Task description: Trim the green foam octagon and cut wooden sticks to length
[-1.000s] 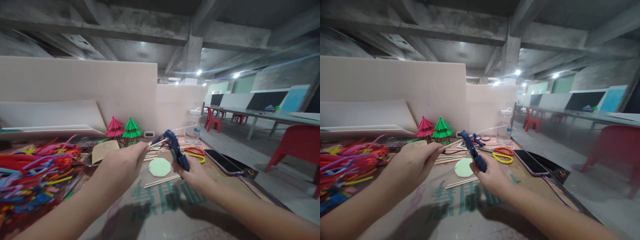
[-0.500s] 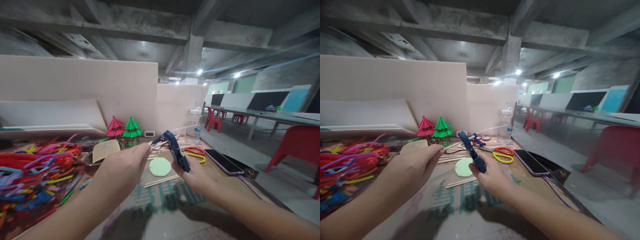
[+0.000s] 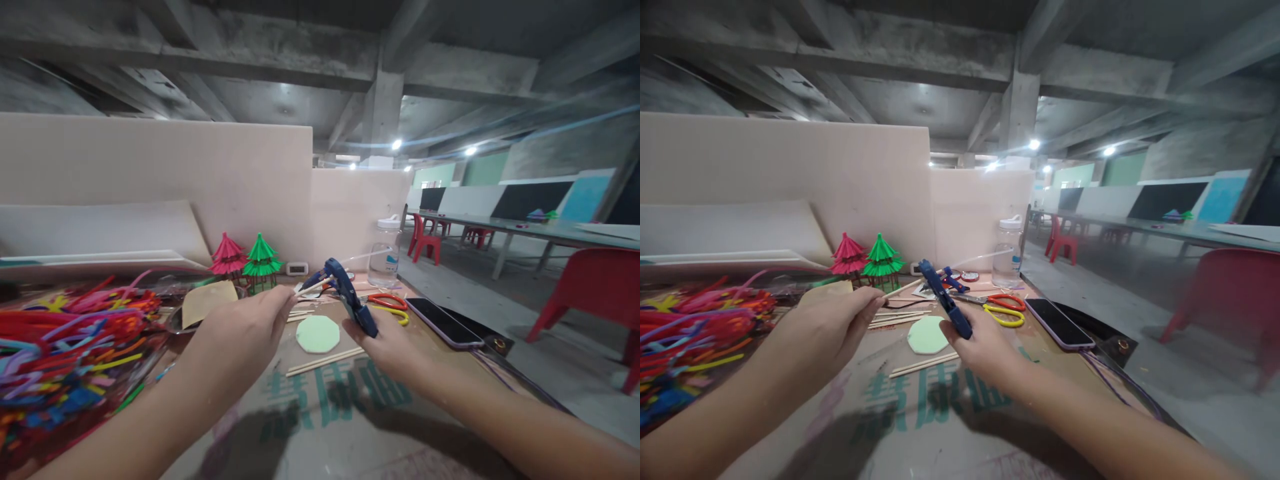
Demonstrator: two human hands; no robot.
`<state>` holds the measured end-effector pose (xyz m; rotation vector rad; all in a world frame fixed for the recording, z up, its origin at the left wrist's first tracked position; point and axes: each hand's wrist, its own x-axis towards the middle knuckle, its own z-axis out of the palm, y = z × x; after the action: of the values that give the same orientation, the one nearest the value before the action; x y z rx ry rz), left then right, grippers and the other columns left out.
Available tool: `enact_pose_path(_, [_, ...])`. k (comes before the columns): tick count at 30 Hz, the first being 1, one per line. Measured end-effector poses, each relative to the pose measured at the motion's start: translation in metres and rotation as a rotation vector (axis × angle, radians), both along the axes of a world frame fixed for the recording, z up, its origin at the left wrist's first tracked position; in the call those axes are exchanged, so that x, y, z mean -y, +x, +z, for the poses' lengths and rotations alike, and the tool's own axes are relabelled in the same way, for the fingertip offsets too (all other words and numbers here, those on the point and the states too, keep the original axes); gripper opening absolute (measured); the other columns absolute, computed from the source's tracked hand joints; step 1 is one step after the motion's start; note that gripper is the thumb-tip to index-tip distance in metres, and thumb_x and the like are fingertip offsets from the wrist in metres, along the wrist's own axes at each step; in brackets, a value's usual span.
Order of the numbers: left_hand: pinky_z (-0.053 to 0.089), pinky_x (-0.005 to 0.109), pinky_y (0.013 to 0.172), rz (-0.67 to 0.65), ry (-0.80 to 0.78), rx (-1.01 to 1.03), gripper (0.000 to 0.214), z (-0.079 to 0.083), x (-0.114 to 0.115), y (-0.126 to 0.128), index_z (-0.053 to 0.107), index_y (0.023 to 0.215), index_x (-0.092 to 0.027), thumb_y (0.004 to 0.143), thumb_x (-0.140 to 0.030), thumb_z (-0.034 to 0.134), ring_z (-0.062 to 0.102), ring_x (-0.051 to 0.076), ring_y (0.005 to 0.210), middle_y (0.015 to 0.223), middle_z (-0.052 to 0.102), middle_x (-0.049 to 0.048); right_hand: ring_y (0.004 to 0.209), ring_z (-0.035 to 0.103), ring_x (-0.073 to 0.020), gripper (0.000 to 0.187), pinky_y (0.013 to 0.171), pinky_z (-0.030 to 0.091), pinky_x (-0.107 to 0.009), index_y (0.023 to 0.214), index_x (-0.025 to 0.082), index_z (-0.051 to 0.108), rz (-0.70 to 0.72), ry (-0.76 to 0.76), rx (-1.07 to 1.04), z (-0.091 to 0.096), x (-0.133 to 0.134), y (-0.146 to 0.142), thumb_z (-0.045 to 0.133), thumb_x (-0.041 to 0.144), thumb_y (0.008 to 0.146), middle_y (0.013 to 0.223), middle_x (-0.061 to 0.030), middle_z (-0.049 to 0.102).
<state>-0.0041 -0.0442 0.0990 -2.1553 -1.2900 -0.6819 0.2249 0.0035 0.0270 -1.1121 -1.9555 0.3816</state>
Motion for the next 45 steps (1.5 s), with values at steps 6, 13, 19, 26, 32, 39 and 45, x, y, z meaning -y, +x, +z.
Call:
enact_pose_path(6, [0.045,0.025,0.061,-0.241,-0.404,0.379,0.062,-0.003,-0.006,0.003,0.040,0.141,-0.020,0.089,-0.047,0.057,0.063,0.016,0.070,0.089,0.069,0.0030,0.093,0.064,-0.0267,0.031,0.076,0.047,-0.034,0.113,0.022,0.064,0.012,0.089,0.274,0.017,0.015,0.003,0.054,0.029,0.084,0.102,-0.0089,0.071])
enact_pose_path(13, [0.049,0.026,0.066,-0.487,-0.740,0.732,0.032,-0.019,-0.004,0.019,0.066,0.099,-0.018,0.082,-0.045,0.066,0.062,0.017,0.081,0.098,0.069,0.0046,0.089,0.064,-0.0263,0.021,0.074,0.048,-0.033,0.096,0.019,0.065,0.020,0.256,0.464,0.029,0.025,0.004,0.056,0.024,0.077,0.094,-0.0099,0.070])
enact_pose_path(19, [0.051,0.025,0.079,-0.605,-0.736,0.873,0.030,-0.016,0.003,0.022,0.062,0.108,-0.022,0.080,-0.031,0.069,0.063,0.016,0.094,0.108,0.065,0.0043,0.088,0.063,-0.0261,0.022,0.075,0.046,-0.034,0.097,0.018,0.064,0.018,0.302,0.491,0.029,0.024,0.005,0.059,0.024,0.077,0.095,-0.0112,0.069])
enact_pose_path(26, [0.051,0.023,0.060,-0.481,-0.564,0.840,0.024,0.001,0.008,0.017,0.062,0.100,-0.019,0.078,-0.029,0.067,0.060,0.013,0.070,0.084,0.066,0.0026,0.088,0.063,-0.0254,0.019,0.076,0.045,-0.034,0.094,0.019,0.062,-0.058,0.375,0.347,0.017,0.002,0.015,0.060,0.024,0.075,0.093,-0.0084,0.069])
enact_pose_path(32, [0.049,0.022,0.060,-0.460,-0.636,0.805,0.028,-0.001,0.008,0.020,0.061,0.102,-0.019,0.079,-0.033,0.067,0.060,0.013,0.070,0.085,0.066,0.0016,0.097,0.064,-0.0286,0.027,0.080,0.046,-0.036,0.101,0.019,0.065,-0.036,0.238,0.405,0.019,0.013,0.007,0.060,0.021,0.074,0.106,-0.0112,0.071])
enact_pose_path(39, [0.046,0.025,0.063,-0.285,-0.457,0.494,0.040,-0.007,-0.019,0.000,0.054,0.124,-0.019,0.092,-0.043,0.051,0.063,0.017,0.076,0.088,0.068,0.0030,0.083,0.066,-0.0266,0.030,0.071,0.045,-0.033,0.099,0.022,0.069,-0.052,0.032,0.247,0.003,-0.005,0.009,0.057,0.044,0.085,0.093,-0.0073,0.073])
enact_pose_path(45, [0.044,0.025,0.063,-0.060,-0.170,0.202,0.031,-0.002,-0.024,-0.009,0.066,0.099,-0.019,0.099,-0.032,0.038,0.066,0.019,0.076,0.083,0.071,0.0049,0.072,0.061,-0.0239,0.042,0.065,0.043,-0.030,0.085,0.017,0.068,-0.096,0.016,0.084,-0.001,-0.024,0.018,0.049,0.054,0.087,0.076,-0.0062,0.068])
